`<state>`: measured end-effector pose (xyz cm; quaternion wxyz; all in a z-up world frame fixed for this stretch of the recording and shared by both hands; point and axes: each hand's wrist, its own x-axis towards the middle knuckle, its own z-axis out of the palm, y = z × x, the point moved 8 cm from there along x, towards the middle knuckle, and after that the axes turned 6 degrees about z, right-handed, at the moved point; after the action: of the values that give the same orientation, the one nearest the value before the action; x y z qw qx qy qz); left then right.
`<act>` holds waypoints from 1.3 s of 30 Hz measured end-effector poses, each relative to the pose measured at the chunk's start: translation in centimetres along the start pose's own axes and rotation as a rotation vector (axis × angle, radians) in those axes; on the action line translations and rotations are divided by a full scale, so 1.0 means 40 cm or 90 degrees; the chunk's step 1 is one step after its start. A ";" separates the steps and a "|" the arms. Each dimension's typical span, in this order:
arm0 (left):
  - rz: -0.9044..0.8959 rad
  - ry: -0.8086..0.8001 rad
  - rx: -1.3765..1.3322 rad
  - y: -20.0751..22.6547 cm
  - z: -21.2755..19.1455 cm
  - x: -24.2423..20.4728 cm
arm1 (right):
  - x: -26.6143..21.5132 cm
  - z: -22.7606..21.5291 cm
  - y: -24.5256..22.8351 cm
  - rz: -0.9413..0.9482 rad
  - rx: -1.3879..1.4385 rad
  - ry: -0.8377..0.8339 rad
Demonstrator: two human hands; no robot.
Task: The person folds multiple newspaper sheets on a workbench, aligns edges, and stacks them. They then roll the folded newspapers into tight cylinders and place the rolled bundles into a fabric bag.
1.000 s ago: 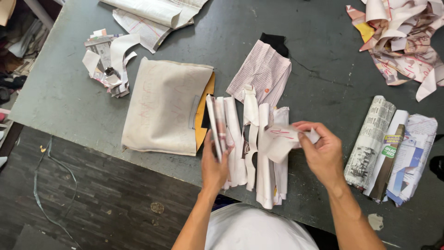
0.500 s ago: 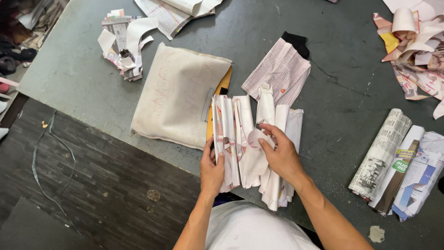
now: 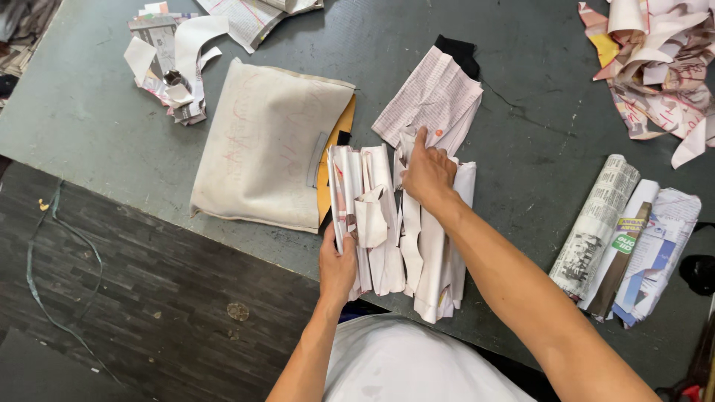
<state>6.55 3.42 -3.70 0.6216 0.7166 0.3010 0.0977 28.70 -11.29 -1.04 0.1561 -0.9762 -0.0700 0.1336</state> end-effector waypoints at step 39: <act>-0.023 0.010 0.029 -0.001 -0.007 -0.026 | -0.350 0.069 0.000 -0.369 -0.194 -0.074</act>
<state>5.55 3.07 -3.45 0.6044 0.7241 0.3211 0.0853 14.56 -13.00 -0.23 0.0354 -0.9185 -0.3729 0.1271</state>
